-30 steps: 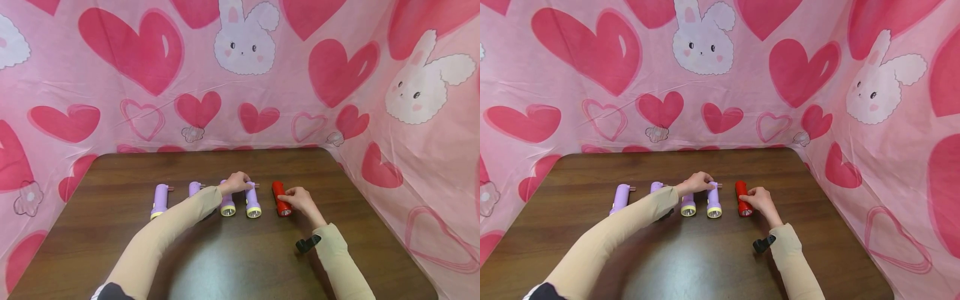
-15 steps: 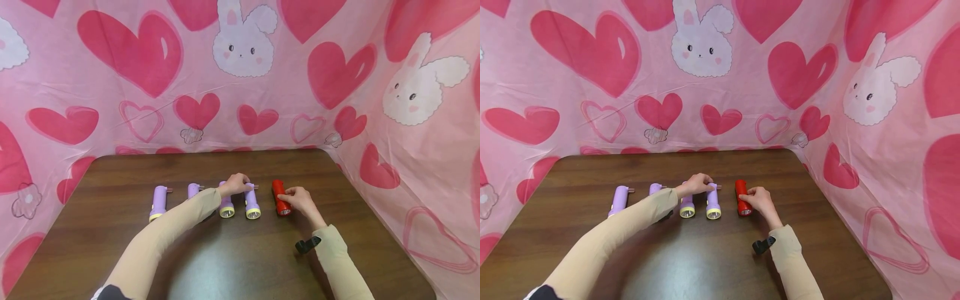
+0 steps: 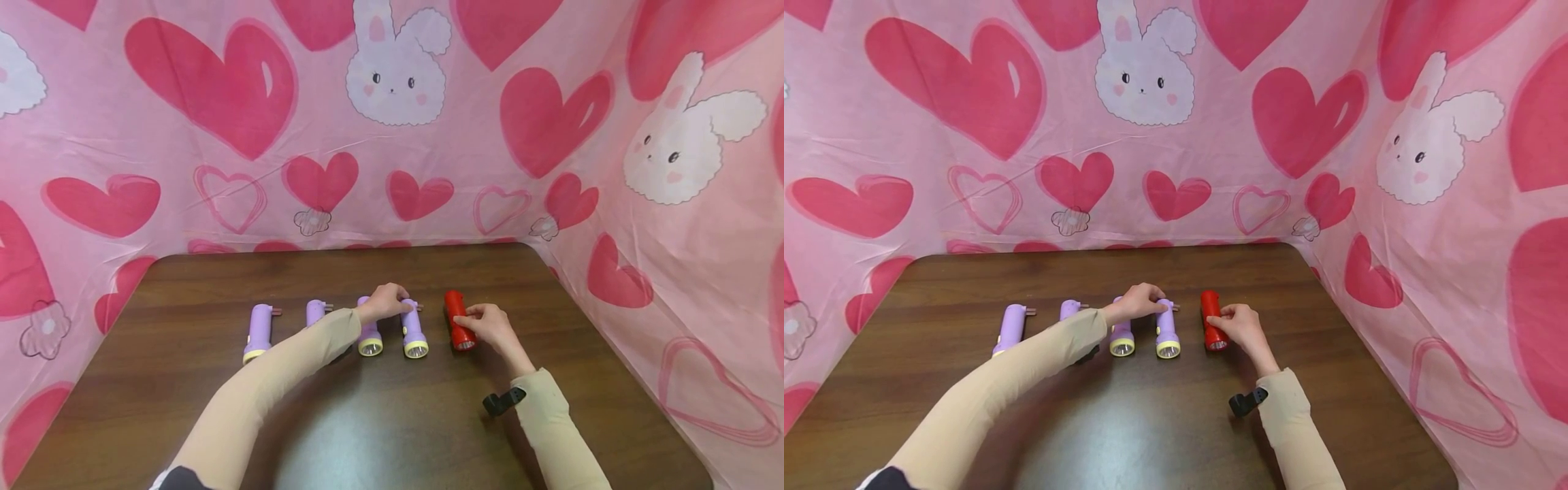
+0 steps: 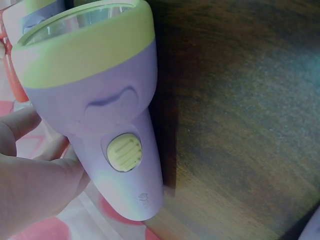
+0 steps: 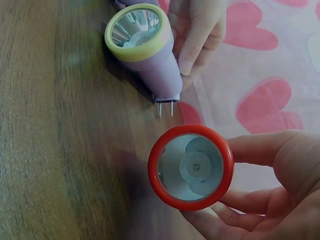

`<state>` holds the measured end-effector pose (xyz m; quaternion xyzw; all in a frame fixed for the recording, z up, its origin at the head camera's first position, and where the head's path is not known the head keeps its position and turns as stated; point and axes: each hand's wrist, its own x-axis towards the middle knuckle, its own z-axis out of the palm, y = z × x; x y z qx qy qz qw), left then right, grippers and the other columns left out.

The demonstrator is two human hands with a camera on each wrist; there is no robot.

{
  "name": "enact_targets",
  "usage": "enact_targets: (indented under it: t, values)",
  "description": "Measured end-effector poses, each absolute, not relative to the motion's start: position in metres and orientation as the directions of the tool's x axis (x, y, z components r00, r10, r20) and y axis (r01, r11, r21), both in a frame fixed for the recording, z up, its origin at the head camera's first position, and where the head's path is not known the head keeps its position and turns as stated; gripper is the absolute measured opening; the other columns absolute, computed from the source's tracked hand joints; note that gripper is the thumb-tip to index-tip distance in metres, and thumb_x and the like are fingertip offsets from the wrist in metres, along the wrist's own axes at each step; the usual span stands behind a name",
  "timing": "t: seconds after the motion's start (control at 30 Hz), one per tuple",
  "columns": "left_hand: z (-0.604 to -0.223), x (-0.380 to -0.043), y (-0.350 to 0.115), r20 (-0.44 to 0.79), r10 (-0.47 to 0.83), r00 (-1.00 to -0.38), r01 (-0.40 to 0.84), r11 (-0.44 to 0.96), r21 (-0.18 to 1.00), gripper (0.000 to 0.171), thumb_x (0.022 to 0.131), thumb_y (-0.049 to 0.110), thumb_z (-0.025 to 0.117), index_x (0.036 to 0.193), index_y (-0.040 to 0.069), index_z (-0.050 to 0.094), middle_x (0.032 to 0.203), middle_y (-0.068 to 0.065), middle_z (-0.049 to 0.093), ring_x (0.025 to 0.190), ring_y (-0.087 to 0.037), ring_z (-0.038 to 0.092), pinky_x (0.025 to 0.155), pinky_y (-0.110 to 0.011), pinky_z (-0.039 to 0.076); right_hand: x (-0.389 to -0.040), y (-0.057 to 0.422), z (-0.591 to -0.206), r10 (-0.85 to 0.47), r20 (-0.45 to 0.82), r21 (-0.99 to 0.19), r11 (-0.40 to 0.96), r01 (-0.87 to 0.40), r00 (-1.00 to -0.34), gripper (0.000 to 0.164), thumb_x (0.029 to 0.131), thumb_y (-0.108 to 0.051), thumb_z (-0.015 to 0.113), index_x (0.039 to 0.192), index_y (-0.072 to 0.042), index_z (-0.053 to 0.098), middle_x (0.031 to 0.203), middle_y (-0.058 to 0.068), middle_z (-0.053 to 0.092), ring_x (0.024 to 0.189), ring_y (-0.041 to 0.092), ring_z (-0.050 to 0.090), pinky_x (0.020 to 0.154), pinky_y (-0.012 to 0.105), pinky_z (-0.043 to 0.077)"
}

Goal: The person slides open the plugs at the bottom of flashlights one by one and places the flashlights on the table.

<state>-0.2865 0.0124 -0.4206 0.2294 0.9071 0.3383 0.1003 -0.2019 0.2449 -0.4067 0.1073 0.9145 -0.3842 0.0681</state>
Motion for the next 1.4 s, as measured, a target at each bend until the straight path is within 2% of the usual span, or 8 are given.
enact_targets:
  t: [0.23,0.77,1.03,1.4]
  values:
    - [-0.419,-0.287,0.011,-0.027,0.478,-0.878,0.332,0.647,0.686,0.034,0.088,0.019,0.071,0.115,-0.002,0.07,0.114,-0.016,0.073,0.106,-0.028,0.067,0.095,-0.036,0.053,-0.202,0.244,-0.405,0.142,-0.196,-0.688,0.685,0.239,-0.97,0.053,0.092,-0.032,0.069,0.126,0.006,0.06,0.114,0.025,0.067,0.089,0.027,0.064,0.078,0.034,0.059]
    - [-0.401,-0.289,0.005,0.04,0.451,-0.892,0.322,0.568,0.757,0.033,0.091,0.017,0.069,0.118,-0.003,0.068,0.117,-0.017,0.072,0.112,-0.029,0.067,0.096,-0.037,0.054,-0.201,0.237,-0.398,0.141,-0.163,-0.713,0.668,0.216,-0.976,0.05,0.091,-0.029,0.07,0.126,0.005,0.06,0.115,0.025,0.068,0.088,0.026,0.066,0.08,0.035,0.06]
    - [-0.396,-0.286,0.003,0.068,0.455,-0.888,0.343,0.555,0.758,0.036,0.091,0.019,0.068,0.119,-0.003,0.067,0.118,-0.017,0.072,0.114,-0.028,0.067,0.099,-0.038,0.053,-0.199,0.232,-0.395,0.138,-0.084,-0.711,0.685,0.157,-0.987,0.045,0.09,-0.027,0.072,0.121,0.005,0.064,0.112,0.026,0.071,0.089,0.027,0.069,0.078,0.036,0.06]
    - [-0.39,-0.282,0.002,0.069,0.464,-0.883,0.336,0.523,0.784,0.037,0.092,0.022,0.068,0.121,-0.001,0.067,0.119,-0.015,0.072,0.114,-0.028,0.066,0.098,-0.038,0.053,-0.195,0.224,-0.386,0.12,-0.039,-0.734,0.67,0.109,-0.992,0.045,0.089,-0.025,0.072,0.122,0.004,0.063,0.115,0.026,0.07,0.097,0.034,0.069,0.08,0.039,0.061]
